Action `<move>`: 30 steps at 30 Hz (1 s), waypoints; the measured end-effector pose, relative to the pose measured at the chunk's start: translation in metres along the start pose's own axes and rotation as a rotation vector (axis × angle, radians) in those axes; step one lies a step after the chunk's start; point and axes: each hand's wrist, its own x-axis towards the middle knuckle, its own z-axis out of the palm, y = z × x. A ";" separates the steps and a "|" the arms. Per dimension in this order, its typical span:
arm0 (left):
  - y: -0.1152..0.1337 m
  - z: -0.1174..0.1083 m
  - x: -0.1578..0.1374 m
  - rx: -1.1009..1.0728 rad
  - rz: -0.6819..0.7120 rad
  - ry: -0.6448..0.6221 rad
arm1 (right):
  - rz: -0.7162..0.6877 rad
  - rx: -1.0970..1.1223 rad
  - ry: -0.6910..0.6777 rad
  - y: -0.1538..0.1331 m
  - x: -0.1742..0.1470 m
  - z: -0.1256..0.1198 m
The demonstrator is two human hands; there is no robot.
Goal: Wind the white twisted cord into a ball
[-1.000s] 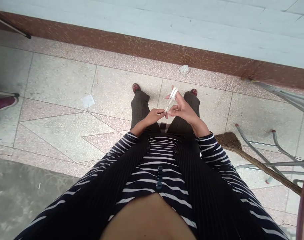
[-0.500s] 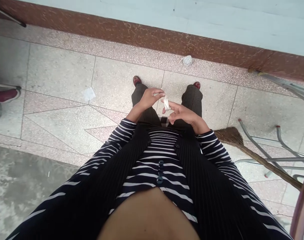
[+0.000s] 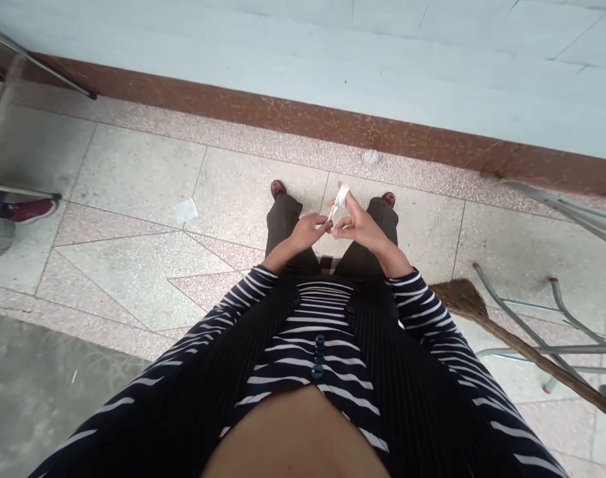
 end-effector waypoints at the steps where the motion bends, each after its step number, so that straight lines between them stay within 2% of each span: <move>1: 0.000 -0.001 -0.001 0.023 0.014 -0.018 | 0.007 -0.077 0.018 0.004 0.002 -0.004; 5: -0.001 -0.002 -0.002 0.078 0.080 -0.057 | 0.121 -0.492 0.145 0.023 0.005 -0.010; 8: -0.001 -0.012 0.007 0.124 0.124 -0.012 | 0.260 -0.637 0.119 0.030 -0.002 -0.004; 10: 0.001 -0.023 0.015 0.146 0.168 0.003 | 0.310 -0.544 0.019 0.028 -0.009 0.001; 14: 0.004 -0.042 0.031 0.119 0.265 -0.032 | 0.269 -0.062 -0.223 0.014 -0.023 -0.001; 17: 0.002 -0.038 0.035 -0.020 0.258 -0.036 | 0.173 0.218 -0.260 0.000 -0.031 -0.006; 19: -0.002 -0.029 0.034 -0.143 0.213 -0.034 | 0.102 0.309 -0.274 -0.010 -0.034 -0.006; 22: -0.006 -0.016 0.031 -0.238 0.150 -0.048 | 0.020 0.316 -0.293 -0.028 -0.034 -0.002; 25: -0.005 -0.011 0.024 -0.174 0.106 -0.038 | -0.035 0.219 -0.257 -0.045 -0.030 0.000; 28: 0.001 -0.014 0.012 -0.038 0.113 -0.021 | -0.064 0.055 -0.152 -0.049 -0.024 -0.003; 30: 0.006 -0.022 0.005 0.032 0.141 -0.007 | -0.035 -0.149 -0.034 -0.043 -0.019 -0.008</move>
